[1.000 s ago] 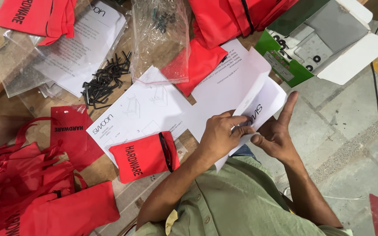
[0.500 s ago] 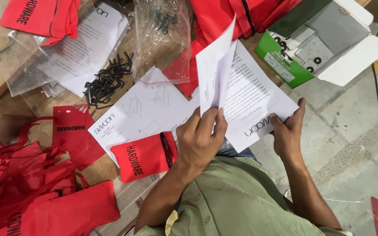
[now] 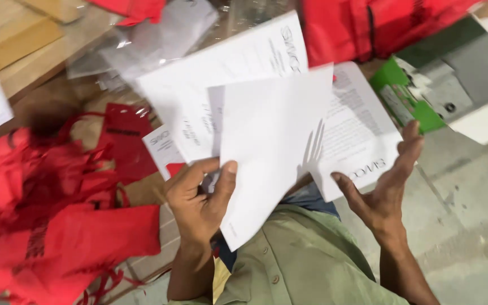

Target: Packaging hardware components such as bolts and washers into small red hardware bags at a workbench.

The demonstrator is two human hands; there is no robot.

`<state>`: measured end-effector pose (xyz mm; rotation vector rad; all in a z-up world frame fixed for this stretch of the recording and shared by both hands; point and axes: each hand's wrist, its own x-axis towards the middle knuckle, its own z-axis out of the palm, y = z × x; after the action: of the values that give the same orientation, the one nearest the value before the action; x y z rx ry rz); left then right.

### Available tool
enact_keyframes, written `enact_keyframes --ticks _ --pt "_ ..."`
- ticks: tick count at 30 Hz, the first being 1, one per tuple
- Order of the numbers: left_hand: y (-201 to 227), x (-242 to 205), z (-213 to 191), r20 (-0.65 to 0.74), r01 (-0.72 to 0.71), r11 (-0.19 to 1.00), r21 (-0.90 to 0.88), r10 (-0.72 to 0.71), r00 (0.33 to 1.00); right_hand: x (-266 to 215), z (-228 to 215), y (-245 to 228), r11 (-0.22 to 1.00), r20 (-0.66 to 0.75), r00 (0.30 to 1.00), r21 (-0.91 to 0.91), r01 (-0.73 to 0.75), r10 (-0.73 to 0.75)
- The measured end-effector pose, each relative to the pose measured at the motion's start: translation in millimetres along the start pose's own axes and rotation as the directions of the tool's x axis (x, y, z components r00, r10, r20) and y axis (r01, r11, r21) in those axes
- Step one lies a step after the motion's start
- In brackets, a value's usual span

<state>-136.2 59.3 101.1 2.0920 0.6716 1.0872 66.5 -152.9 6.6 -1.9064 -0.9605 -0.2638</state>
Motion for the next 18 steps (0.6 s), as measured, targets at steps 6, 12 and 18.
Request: enact_keyframes --ticks 6,12,18 --pt "-16.4 -21.9 -41.2 0.096 0.031 0.991 -0.131 -0.019 0.995 76.1 29.0 4.8 0.927 0.305 0.912 0.334 0.168 -0.275" --pt "-39.8 -48.1 -71.0 0.100 0.102 0.979 -0.176 -0.085 0.991 110.4 87.7 -15.7 0.719 0.563 0.675 0.691 -0.069 -0.476" --pt "-50.2 -51.9 -83.0 -0.147 0.220 0.962 -0.165 -0.244 0.958 110.0 79.6 -22.1 0.923 0.573 0.773 0.382 0.044 -0.274"
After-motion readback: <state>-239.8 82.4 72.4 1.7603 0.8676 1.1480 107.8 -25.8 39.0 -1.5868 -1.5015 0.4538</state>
